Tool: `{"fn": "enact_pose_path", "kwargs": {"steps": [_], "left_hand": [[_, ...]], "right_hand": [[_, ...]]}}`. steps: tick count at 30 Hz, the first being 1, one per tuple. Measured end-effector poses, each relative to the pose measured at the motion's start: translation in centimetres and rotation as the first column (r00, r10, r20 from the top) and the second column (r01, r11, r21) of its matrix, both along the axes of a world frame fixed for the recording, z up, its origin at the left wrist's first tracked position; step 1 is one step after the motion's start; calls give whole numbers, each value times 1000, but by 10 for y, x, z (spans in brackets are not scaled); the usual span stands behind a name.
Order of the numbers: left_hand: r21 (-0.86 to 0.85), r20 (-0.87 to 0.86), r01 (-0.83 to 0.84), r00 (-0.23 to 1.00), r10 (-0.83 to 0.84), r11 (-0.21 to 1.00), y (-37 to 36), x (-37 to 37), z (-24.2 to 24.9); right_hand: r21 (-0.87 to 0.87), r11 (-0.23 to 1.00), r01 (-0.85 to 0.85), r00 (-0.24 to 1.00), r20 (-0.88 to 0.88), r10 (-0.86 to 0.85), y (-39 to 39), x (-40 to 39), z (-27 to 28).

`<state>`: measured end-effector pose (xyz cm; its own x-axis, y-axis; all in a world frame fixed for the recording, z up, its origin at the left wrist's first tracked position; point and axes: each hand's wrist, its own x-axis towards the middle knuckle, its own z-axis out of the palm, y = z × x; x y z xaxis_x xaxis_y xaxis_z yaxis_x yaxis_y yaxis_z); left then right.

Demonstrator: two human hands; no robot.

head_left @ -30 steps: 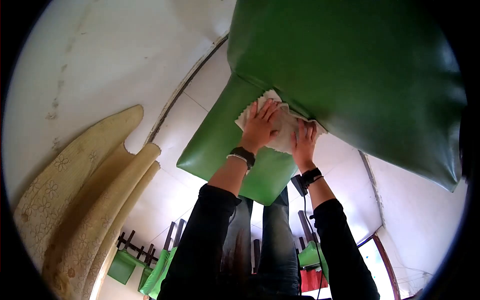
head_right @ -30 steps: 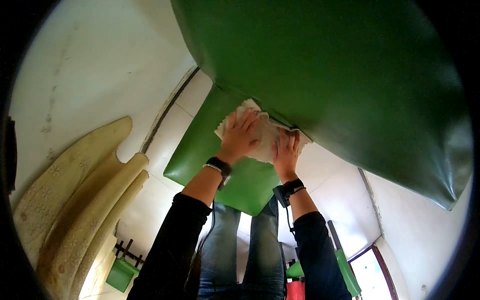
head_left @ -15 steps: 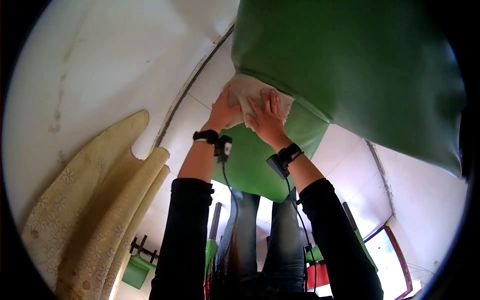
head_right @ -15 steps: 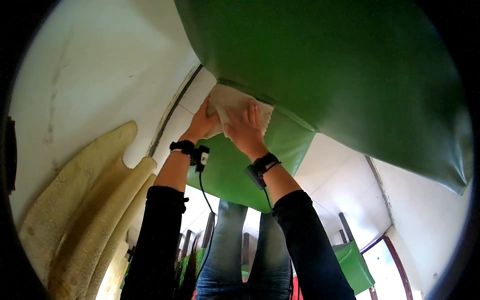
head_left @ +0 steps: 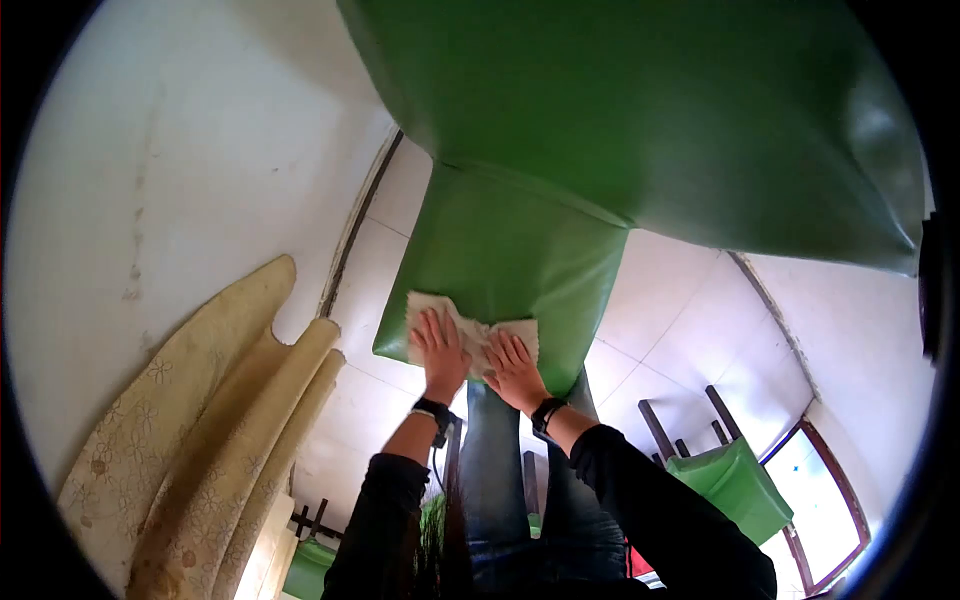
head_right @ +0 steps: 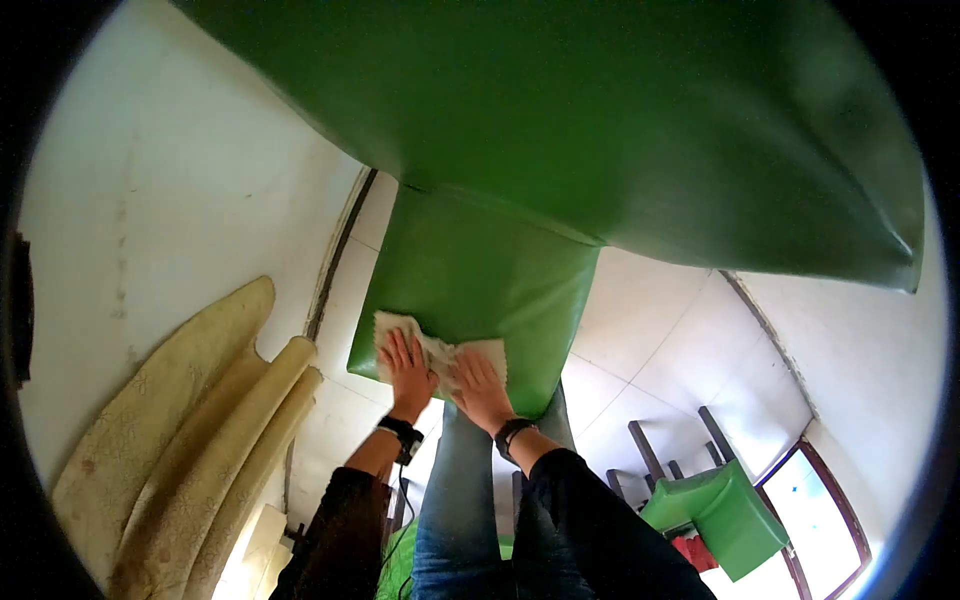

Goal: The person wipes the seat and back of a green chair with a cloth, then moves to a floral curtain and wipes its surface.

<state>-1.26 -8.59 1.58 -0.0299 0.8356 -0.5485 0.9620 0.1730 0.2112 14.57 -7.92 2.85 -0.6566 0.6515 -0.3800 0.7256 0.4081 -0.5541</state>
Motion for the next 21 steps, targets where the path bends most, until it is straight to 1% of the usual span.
{"fn": "enact_pose_path", "kwargs": {"steps": [1, 3, 4, 6, 9, 11, 12, 13, 14, 15, 16, 18, 19, 20, 21], "left_hand": [[-59, 27, 39, 999, -37, 998, -11, 13, 5], [-51, 124, 115, 986, -108, 992, -29, 40, 11], [-44, 124, 128, 985, -121, 991, -32, 54, 8], [98, 228, 180, 953, -199, 979, -35, 83, 7], [66, 272, 212, 936, -222, 975, -21, 104, 2], [102, 239, 259, 931, -277, 960, -4, 114, -7], [93, 197, 331, 918, -343, 939, 10, 118, -11], [76, 158, 400, 900, -407, 913, 23, 122, -14], [138, 150, 384, 903, -403, 913, 37, 127, -19], [199, 144, 366, 907, -396, 909, 54, 133, -24], [217, 138, 367, 906, -401, 905, 72, 138, -24], [228, 131, 387, 897, -423, 893, 107, 146, -22], [232, 123, 367, 908, -401, 901, 123, 150, -21], [233, 116, 347, 918, -380, 909, 132, 154, -20], [225, 118, 364, 911, -396, 904, 134, 155, -19]], "right_hand": [[6, 1000, 9, 1000, -4, -9, -12, 10, 3], [-23, 997, 74, 997, 16, -74, -32, 32, 6], [26, 997, 68, 997, 36, -69, -39, 45, 6], [23, 997, 72, 997, 36, -73, -45, 72, 1], [44, 997, 62, 997, 42, -64, -44, 106, -7], [64, 993, 95, 992, 73, -100, -29, 120, -19], [45, 994, 102, 984, 141, -108, -9, 123, -14], [74, 983, 171, 973, 147, -180, 5, 124, -22], [99, 966, 237, 956, 154, -250, 17, 124, -29], [90, 933, 349, 930, 93, -356, 34, 124, -35], [75, 887, 455, 888, 33, -458, 52, 124, -37], [63, 796, 603, 798, -16, -603, 84, 125, -52], [59, 783, 619, 785, -15, -619, 100, 129, -54], [-138, 705, 695, 702, -81, -708, 116, 135, -50], [-335, 602, 725, 600, -123, -791, 123, 138, -40]]}}
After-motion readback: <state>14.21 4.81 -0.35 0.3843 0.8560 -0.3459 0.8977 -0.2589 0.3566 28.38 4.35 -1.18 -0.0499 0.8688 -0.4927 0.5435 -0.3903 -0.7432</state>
